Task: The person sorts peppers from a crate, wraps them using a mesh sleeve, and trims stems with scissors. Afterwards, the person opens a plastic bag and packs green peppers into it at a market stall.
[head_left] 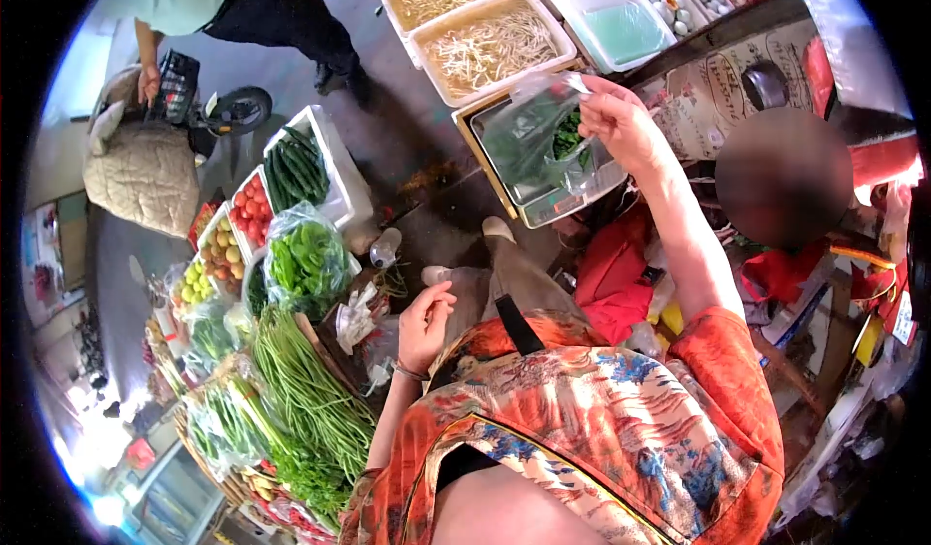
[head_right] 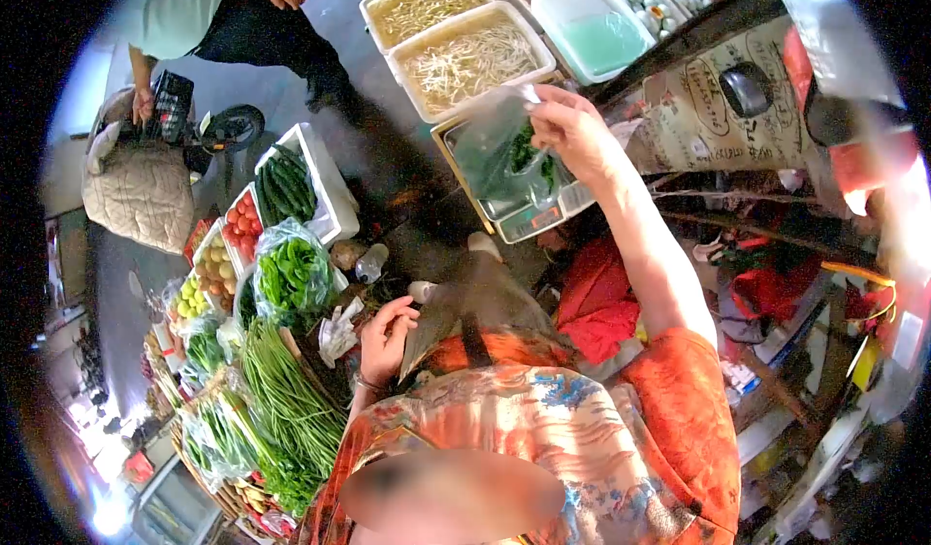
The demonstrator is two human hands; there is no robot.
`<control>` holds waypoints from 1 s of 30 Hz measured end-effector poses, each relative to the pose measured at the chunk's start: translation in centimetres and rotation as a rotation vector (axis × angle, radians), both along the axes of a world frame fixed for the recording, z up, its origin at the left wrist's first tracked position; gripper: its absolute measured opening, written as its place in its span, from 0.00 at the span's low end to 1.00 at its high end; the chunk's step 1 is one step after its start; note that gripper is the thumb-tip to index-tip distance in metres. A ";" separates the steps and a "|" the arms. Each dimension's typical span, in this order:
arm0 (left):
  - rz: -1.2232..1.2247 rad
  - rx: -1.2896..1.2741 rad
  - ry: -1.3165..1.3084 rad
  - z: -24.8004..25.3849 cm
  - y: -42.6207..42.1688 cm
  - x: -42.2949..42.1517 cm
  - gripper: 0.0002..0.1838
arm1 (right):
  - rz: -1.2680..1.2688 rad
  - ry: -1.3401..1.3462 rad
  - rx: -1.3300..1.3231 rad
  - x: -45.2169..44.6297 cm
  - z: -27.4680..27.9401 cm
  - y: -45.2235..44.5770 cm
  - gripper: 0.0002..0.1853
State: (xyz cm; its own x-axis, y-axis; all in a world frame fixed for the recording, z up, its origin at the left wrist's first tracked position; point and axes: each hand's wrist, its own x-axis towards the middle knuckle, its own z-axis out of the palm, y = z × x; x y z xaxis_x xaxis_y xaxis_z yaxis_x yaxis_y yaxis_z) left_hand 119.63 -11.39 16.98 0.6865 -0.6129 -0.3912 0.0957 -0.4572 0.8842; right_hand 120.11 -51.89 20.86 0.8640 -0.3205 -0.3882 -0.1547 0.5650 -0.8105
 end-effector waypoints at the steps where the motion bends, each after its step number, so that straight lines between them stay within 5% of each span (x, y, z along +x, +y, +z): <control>1: -0.017 0.014 0.001 -0.1 -0.3 -0.1 0.16 | -0.042 -0.004 -0.022 0.1 -0.5 0.0 0.10; 6: -0.043 0.042 0.062 -0.9 -1.1 -1.5 0.15 | 0.021 0.109 -0.121 -1.0 -5.7 -1.4 0.19; 12: -0.149 0.102 0.154 -3.9 0.5 -2.9 0.16 | -0.014 0.245 -0.735 -5.1 -6.6 -1.3 0.28; 19: -0.339 0.303 0.199 -7.8 5.2 -4.8 0.17 | -0.525 0.308 -0.529 -15.8 -12.4 0.1 0.28; 22: -0.540 0.346 -0.095 -10.9 8.9 -5.9 0.15 | -0.374 0.531 -0.502 -20.1 -16.8 2.8 0.30; 25: -0.705 0.557 0.028 -13.1 11.5 -7.2 0.20 | -0.335 0.599 -0.438 -22.0 -21.6 5.6 0.34; 26: -0.826 0.686 0.033 -14.6 13.2 -7.7 0.22 | -0.302 0.653 -0.523 -22.4 -23.9 6.1 0.36; 27: -0.945 0.344 -0.075 -23.4 20.9 -8.8 0.26 | -0.274 0.684 -0.553 -22.4 -25.5 6.6 0.37; 29: -0.766 0.204 -0.025 -28.0 25.7 -11.8 0.27 | -0.227 0.712 -0.580 -22.2 -28.6 7.2 0.39; 30: -0.924 0.296 -0.223 -29.7 26.7 -12.7 0.27 | -0.210 0.708 -0.577 -22.0 -29.9 7.6 0.39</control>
